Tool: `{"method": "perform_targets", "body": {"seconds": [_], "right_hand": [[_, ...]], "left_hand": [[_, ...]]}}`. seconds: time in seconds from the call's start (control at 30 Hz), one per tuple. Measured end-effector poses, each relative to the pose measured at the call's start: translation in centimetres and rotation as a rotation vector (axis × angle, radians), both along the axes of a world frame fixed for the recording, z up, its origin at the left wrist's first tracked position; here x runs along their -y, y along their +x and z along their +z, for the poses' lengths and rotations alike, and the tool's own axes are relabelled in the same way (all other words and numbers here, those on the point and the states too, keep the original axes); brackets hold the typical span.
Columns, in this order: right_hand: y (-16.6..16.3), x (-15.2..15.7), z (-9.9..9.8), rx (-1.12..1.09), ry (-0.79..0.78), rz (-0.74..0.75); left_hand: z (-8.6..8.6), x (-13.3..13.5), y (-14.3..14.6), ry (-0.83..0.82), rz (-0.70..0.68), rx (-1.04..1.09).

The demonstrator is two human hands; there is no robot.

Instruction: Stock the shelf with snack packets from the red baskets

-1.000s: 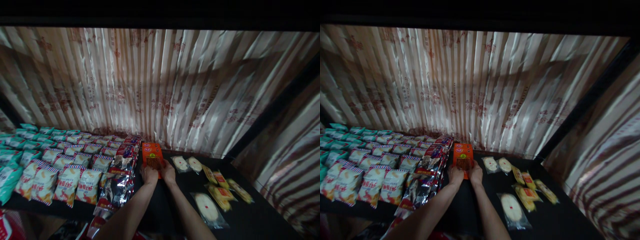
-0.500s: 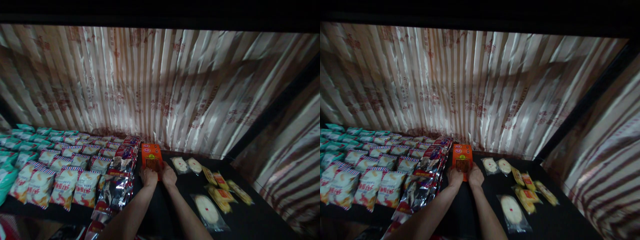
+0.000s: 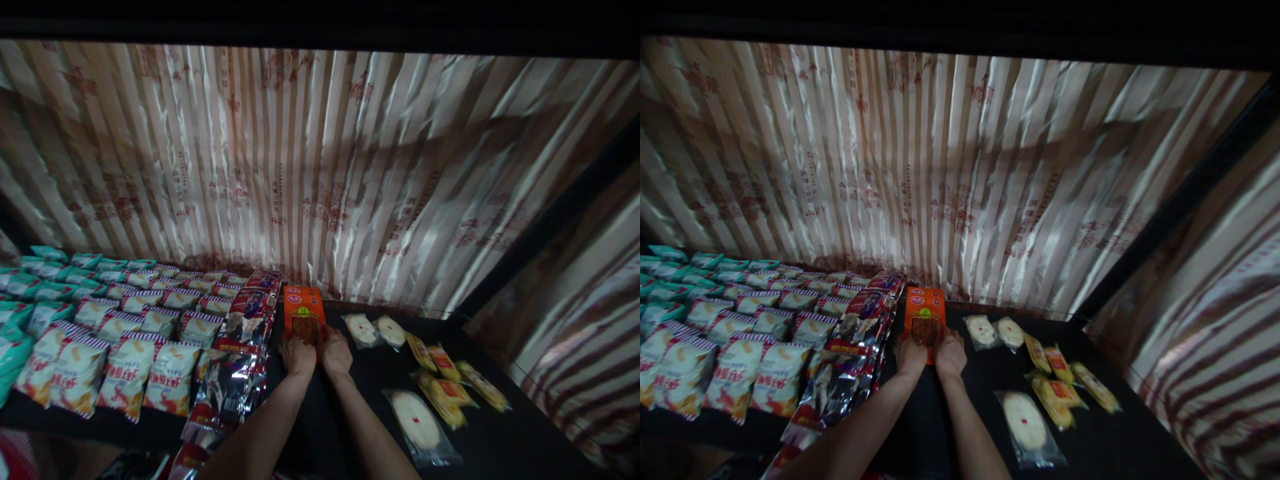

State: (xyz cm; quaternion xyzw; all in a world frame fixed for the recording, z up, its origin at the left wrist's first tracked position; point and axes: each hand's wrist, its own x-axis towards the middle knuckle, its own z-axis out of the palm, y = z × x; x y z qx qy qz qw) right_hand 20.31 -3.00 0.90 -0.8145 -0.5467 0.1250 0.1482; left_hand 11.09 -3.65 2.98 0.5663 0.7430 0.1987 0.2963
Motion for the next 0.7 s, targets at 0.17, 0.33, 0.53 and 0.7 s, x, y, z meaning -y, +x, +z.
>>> {"method": "perform_targets", "body": {"seconds": [0.17,0.33,0.53,0.7], "right_hand": [[-0.2,0.1,-0.2,0.017,0.004,-0.021],[-0.5,0.4,-0.1,0.021,0.028,-0.033],[-0.6,1.0,-0.2,0.116,0.1,-0.037],[-0.2,1.8,-0.5,0.153,0.192,0.038]], "left_hand": [[-0.3,0.1,0.0,-0.006,0.01,0.006],[-0.4,0.2,0.1,-0.016,0.017,0.014],[0.1,0.9,0.2,-0.011,0.019,0.009],[0.6,2.8,0.5,0.089,-0.051,-0.031]]}}
